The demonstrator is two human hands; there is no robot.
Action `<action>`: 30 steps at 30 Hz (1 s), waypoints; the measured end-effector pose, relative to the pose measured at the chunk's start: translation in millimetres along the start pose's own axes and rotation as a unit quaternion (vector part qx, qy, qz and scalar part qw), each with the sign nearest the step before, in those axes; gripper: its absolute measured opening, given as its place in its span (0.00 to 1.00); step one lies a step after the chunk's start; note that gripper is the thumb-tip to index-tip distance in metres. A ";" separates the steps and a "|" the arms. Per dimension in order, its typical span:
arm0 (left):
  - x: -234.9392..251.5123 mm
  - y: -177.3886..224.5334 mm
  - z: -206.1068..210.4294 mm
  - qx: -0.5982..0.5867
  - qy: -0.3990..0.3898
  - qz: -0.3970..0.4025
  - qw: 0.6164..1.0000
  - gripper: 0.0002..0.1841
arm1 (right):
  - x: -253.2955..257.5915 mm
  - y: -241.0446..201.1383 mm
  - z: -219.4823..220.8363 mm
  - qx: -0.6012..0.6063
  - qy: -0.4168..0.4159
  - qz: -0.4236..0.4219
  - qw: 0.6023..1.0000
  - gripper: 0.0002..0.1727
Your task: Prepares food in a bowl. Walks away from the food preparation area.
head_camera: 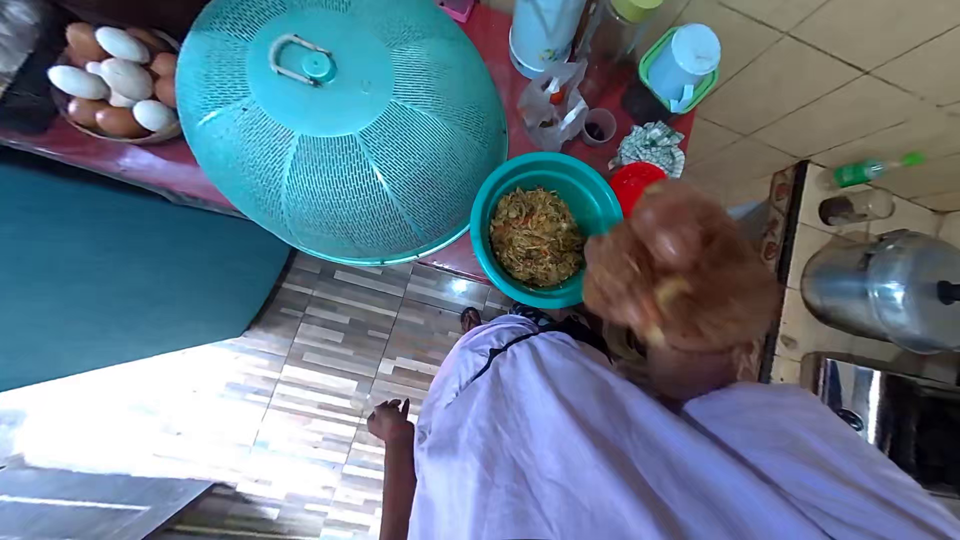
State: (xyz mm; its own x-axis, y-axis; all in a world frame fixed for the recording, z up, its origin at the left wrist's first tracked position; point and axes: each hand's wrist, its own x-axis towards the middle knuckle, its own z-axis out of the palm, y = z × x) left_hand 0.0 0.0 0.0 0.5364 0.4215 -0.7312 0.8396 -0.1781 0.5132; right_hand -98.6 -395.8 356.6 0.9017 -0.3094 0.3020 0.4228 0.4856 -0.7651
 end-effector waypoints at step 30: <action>25.9 -21.9 -2.5 -0.050 0.015 0.010 0.999 0.15 | -18.2 185.3 -176.0 -0.702 -0.009 0.414 0.579 0.23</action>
State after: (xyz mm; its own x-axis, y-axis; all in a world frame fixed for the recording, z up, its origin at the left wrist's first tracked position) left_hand -4.7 17.0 -29.1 0.5492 0.4446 -0.7076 0.8149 -0.0971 0.5714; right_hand -52.5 -444.1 109.3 0.7493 -0.4310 -0.5028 -0.6338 -0.6867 -0.3559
